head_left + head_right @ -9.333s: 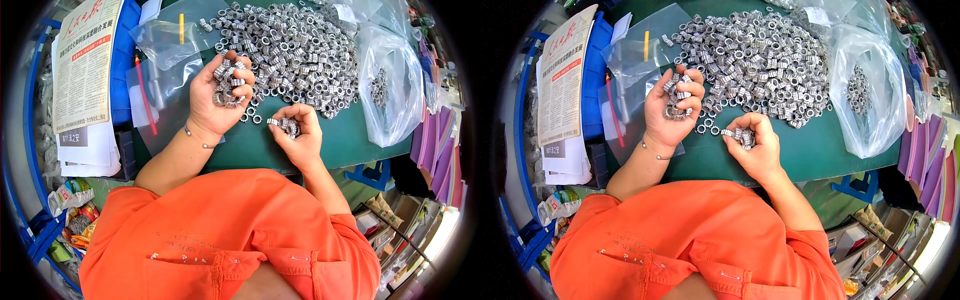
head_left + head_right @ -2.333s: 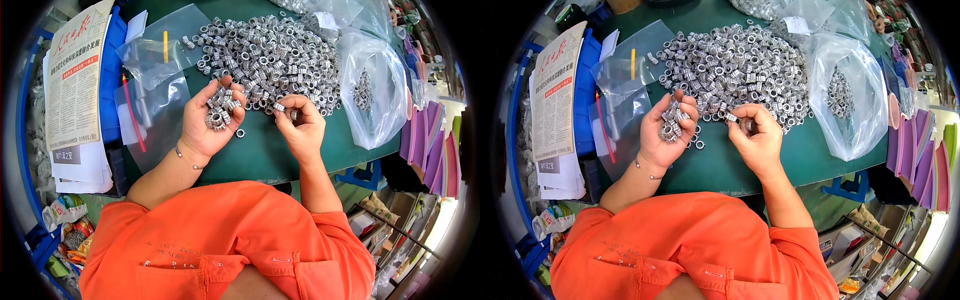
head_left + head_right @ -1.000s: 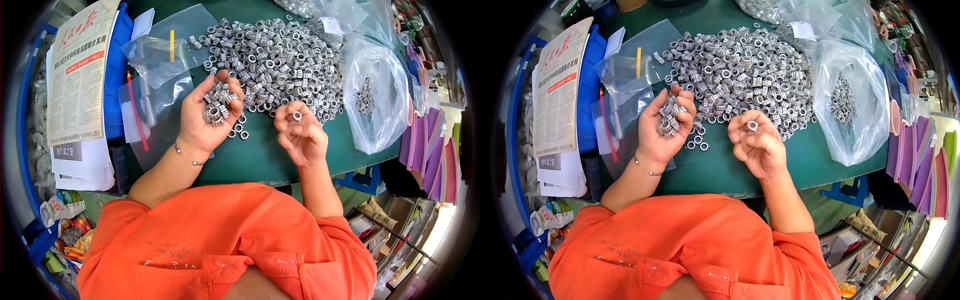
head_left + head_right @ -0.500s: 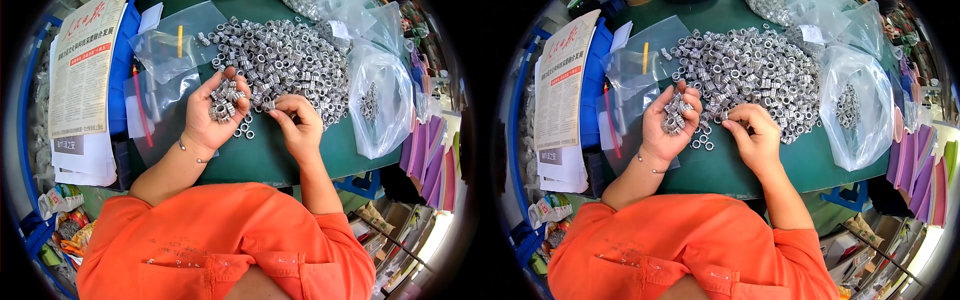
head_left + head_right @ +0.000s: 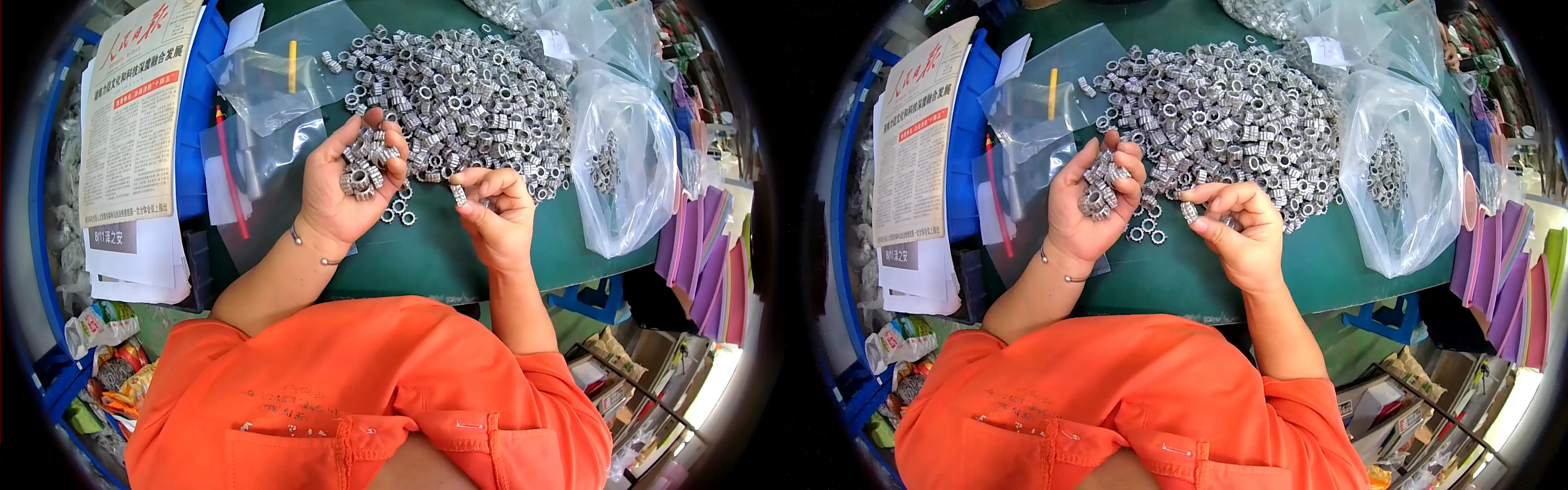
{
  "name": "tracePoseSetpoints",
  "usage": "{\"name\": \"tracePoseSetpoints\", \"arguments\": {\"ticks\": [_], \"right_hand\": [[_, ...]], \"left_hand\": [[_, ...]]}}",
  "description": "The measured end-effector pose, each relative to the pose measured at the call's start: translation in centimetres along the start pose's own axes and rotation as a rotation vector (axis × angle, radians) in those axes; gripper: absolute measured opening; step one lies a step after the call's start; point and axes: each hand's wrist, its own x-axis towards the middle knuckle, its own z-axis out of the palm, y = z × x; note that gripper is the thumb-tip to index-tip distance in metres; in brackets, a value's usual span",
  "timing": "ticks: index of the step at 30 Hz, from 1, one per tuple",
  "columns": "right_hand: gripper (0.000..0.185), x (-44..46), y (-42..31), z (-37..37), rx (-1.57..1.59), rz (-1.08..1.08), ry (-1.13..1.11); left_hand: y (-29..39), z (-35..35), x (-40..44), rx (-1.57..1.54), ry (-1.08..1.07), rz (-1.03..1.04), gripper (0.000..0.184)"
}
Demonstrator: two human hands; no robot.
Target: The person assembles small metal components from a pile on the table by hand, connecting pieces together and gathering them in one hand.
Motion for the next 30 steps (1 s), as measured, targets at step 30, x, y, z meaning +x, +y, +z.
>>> {"name": "tracePoseSetpoints", "arguments": {"ticks": [30], "right_hand": [[0.012, -1.7, 0.1, -0.8, 0.630, 0.217, 0.027]], "left_hand": [[1.8, 0.1, -1.2, 0.035, -0.061, 0.078, 0.018]]}}
